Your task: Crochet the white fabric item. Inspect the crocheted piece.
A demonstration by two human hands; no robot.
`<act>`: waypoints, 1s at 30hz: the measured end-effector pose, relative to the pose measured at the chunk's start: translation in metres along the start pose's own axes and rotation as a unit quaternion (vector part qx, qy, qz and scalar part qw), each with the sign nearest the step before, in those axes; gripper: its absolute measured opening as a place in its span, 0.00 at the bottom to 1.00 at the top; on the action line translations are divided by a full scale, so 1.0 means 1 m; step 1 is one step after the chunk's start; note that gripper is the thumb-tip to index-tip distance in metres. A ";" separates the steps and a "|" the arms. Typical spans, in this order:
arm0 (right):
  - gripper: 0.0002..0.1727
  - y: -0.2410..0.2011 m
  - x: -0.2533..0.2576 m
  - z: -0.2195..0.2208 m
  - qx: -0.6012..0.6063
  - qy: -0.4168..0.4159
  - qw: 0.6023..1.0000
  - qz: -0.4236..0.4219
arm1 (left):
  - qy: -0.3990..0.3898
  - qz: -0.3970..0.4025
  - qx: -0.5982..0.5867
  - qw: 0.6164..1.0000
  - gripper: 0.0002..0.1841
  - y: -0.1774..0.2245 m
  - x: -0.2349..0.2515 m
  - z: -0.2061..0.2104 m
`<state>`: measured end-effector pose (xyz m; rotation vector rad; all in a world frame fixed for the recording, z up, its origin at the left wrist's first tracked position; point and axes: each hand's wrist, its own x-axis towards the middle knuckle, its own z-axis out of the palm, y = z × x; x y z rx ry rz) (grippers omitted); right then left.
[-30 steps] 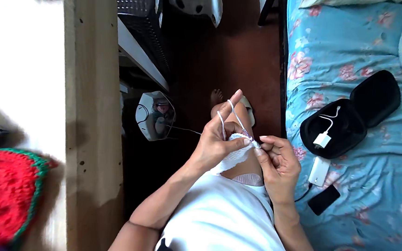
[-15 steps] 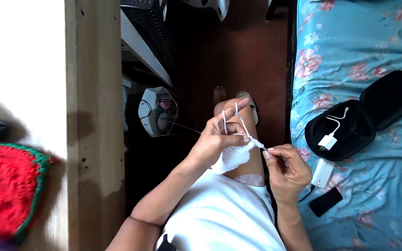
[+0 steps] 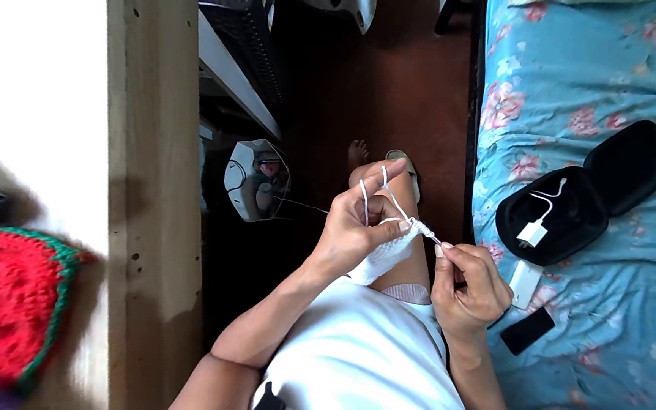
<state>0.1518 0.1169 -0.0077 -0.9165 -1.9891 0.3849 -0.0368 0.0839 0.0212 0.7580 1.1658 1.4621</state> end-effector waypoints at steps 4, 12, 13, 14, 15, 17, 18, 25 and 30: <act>0.08 -0.001 -0.001 -0.003 0.005 -0.007 1.000 -0.001 | 0.010 0.007 -0.009 1.000 0.39 -0.002 0.000 -0.001; 0.08 -0.003 -0.003 -0.004 0.014 -0.006 1.000 0.011 | -0.020 -0.025 -0.023 0.999 0.38 0.000 0.001 -0.003; 0.08 -0.003 -0.003 -0.004 0.027 -0.008 0.999 0.020 | -0.021 -0.020 -0.023 0.999 0.38 -0.001 0.001 -0.002; 0.08 -0.002 -0.002 -0.004 0.034 -0.006 0.999 0.026 | -0.019 -0.017 -0.026 0.999 0.39 -0.001 0.002 -0.001; 0.08 -0.003 -0.002 -0.003 0.034 -0.002 0.999 0.028 | -0.017 -0.015 -0.030 0.999 0.39 -0.002 0.002 0.000; 0.08 -0.005 -0.002 -0.003 0.017 0.004 0.999 0.026 | -0.011 -0.009 -0.040 0.999 0.40 -0.004 0.002 0.002; 0.08 -0.005 -0.002 -0.003 0.007 0.006 1.000 0.023 | -0.009 -0.001 -0.041 0.999 0.40 -0.005 0.002 0.003; 0.08 0.003 -0.002 -0.009 0.050 -0.012 0.998 0.021 | -0.009 -0.025 -0.049 0.998 0.40 -0.001 0.004 0.001; 0.03 0.008 -0.003 -0.008 0.177 -0.032 0.980 0.090 | -0.016 -0.059 -0.068 0.996 0.40 0.000 0.004 0.000</act>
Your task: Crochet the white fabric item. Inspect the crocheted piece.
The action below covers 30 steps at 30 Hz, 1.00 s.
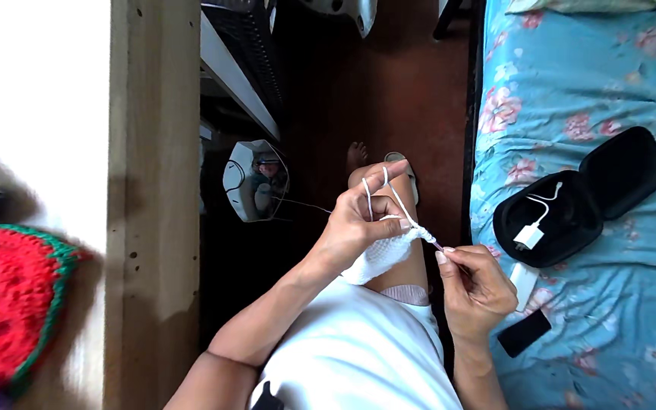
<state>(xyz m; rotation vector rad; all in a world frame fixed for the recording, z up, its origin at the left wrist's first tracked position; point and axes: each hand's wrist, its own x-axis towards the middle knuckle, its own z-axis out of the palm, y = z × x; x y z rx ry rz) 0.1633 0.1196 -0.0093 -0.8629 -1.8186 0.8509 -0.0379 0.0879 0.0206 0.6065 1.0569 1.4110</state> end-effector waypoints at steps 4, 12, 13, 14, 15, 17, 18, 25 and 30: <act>0.06 0.005 0.003 -0.001 0.176 -0.045 0.975 0.127 | -0.009 0.020 0.011 1.000 0.44 0.000 -0.001 0.000; 0.17 0.008 0.011 0.005 0.330 -0.117 0.913 0.208 | -0.036 0.112 0.133 0.984 0.46 -0.006 -0.009 0.010; 0.17 0.007 0.011 0.005 0.330 -0.118 0.915 0.203 | -0.036 0.111 0.136 0.984 0.44 -0.007 -0.010 0.011; 0.17 0.006 0.012 0.005 0.332 -0.117 0.914 0.201 | -0.035 0.110 0.137 0.984 0.44 -0.009 -0.011 0.012; 0.17 0.006 0.012 0.005 0.337 -0.116 0.912 0.202 | -0.032 0.109 0.137 0.984 0.44 -0.009 -0.011 0.013; 0.15 0.005 0.012 0.005 0.345 -0.111 0.908 0.211 | -0.025 0.106 0.121 0.987 0.45 -0.009 -0.011 0.013; 0.15 0.004 0.012 0.005 0.340 -0.106 0.910 0.214 | -0.021 0.102 0.112 0.988 0.46 -0.009 -0.011 0.012; 0.13 -0.004 0.006 0.009 0.034 -0.046 0.997 0.057 | 0.036 0.111 0.055 0.992 0.46 -0.014 -0.011 0.015; 0.12 -0.004 0.003 0.008 -0.108 -0.014 0.994 -0.024 | 0.049 0.093 0.017 0.994 0.45 -0.014 -0.011 0.013</act>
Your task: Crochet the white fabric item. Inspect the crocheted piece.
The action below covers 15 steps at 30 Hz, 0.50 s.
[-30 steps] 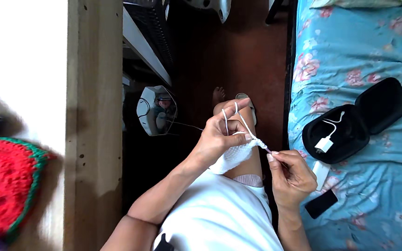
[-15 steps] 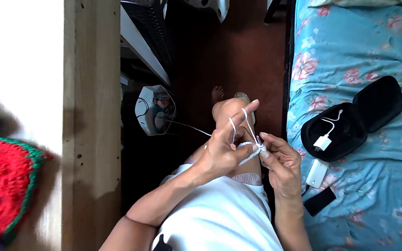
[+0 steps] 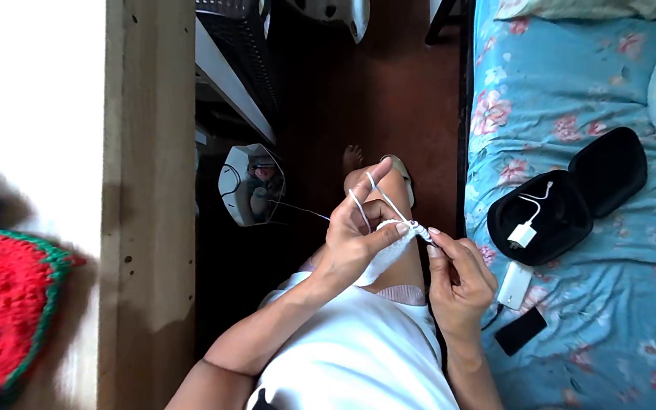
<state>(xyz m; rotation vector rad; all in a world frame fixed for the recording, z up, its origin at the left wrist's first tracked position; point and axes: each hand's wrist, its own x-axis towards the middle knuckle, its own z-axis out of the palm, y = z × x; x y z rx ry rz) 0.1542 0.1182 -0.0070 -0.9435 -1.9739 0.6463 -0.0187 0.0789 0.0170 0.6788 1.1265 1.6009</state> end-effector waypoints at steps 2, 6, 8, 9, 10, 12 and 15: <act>0.12 0.000 -0.001 -0.001 -0.021 0.006 1.000 -0.016 | 0.004 -0.005 -0.003 1.000 0.45 0.000 0.000 -0.001; 0.12 -0.001 -0.002 -0.002 -0.059 0.010 0.998 -0.035 | 0.013 -0.004 -0.009 1.000 0.44 0.000 0.000 -0.002; 0.12 -0.001 -0.003 -0.003 -0.081 0.016 0.996 -0.042 | 0.020 -0.003 -0.014 1.000 0.44 0.000 -0.001 0.000; 0.12 -0.002 -0.002 -0.003 -0.091 0.019 0.995 -0.046 | 0.023 -0.003 -0.016 1.000 0.44 0.000 -0.001 0.001; 0.12 -0.003 -0.002 -0.004 -0.096 0.021 0.994 -0.048 | 0.025 0.000 -0.018 1.000 0.44 0.000 -0.002 0.001; 0.12 -0.006 -0.002 -0.004 -0.099 0.021 0.994 -0.043 | 0.025 0.015 -0.012 0.999 0.44 -0.001 -0.002 0.002; 0.12 -0.013 -0.002 -0.003 -0.094 0.019 0.995 -0.018 | 0.016 0.049 0.016 0.999 0.43 0.000 -0.004 0.004</act>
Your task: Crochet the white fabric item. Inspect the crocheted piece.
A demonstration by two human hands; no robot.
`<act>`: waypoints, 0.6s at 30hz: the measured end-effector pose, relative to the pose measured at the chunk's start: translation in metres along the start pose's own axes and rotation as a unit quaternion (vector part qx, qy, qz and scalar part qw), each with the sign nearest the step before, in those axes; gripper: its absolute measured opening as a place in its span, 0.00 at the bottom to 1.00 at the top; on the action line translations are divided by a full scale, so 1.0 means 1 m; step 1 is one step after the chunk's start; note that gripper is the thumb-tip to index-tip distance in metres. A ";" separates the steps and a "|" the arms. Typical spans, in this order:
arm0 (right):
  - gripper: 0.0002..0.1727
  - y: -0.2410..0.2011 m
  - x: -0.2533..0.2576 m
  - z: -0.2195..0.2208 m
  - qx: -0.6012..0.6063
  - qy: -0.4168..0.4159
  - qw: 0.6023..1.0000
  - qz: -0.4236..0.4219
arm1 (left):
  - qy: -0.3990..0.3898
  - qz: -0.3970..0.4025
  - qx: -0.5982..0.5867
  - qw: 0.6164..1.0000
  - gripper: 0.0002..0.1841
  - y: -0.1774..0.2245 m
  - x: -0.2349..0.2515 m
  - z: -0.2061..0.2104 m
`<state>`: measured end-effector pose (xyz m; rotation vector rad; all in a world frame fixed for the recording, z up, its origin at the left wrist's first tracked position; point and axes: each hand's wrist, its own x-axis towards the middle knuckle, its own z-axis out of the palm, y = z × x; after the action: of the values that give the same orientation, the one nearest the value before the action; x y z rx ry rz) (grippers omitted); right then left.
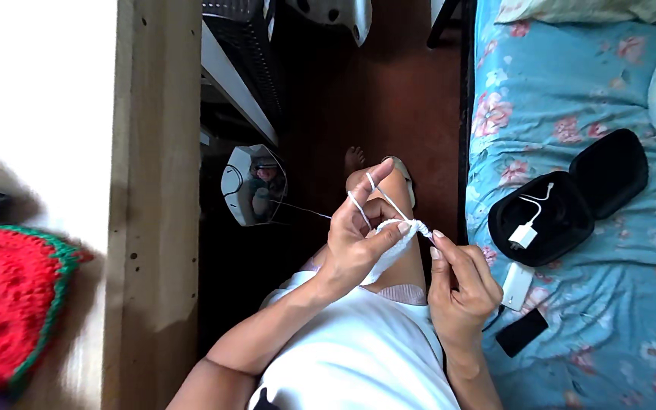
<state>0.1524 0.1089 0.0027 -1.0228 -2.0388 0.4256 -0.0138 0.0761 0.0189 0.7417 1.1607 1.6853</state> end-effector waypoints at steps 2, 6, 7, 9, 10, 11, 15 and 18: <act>0.12 -0.006 0.000 0.001 -0.001 -0.005 1.000 0.014 | -0.005 0.030 0.021 0.999 0.43 -0.001 -0.002 0.001; 0.13 -0.011 0.000 0.005 0.039 -0.004 0.998 0.044 | -0.016 0.066 0.034 0.997 0.43 -0.003 -0.004 0.003; 0.13 -0.012 0.000 0.006 0.059 -0.005 0.997 0.056 | -0.013 0.067 0.031 0.997 0.43 -0.003 -0.004 0.003; 0.13 -0.013 0.000 0.008 0.078 -0.005 0.995 0.070 | -0.002 0.065 0.020 0.998 0.43 -0.004 -0.005 0.003; 0.13 -0.013 0.000 0.008 0.074 -0.003 0.995 0.068 | 0.005 0.066 0.014 0.998 0.44 -0.004 -0.005 0.004; 0.13 -0.013 -0.001 0.008 0.063 0.001 0.996 0.062 | 0.013 0.064 0.008 0.998 0.44 -0.005 -0.005 0.004; 0.14 -0.011 -0.003 0.005 0.015 0.012 0.999 0.031 | 0.040 0.043 -0.021 0.998 0.44 -0.004 -0.004 0.003; 0.13 -0.008 -0.004 0.004 0.042 0.019 0.998 0.033 | 0.051 0.020 -0.049 0.997 0.44 -0.003 -0.004 0.004</act>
<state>0.1467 0.1014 0.0027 -1.0418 -1.9416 0.5176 -0.0079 0.0741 0.0177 0.6281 1.1312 1.8170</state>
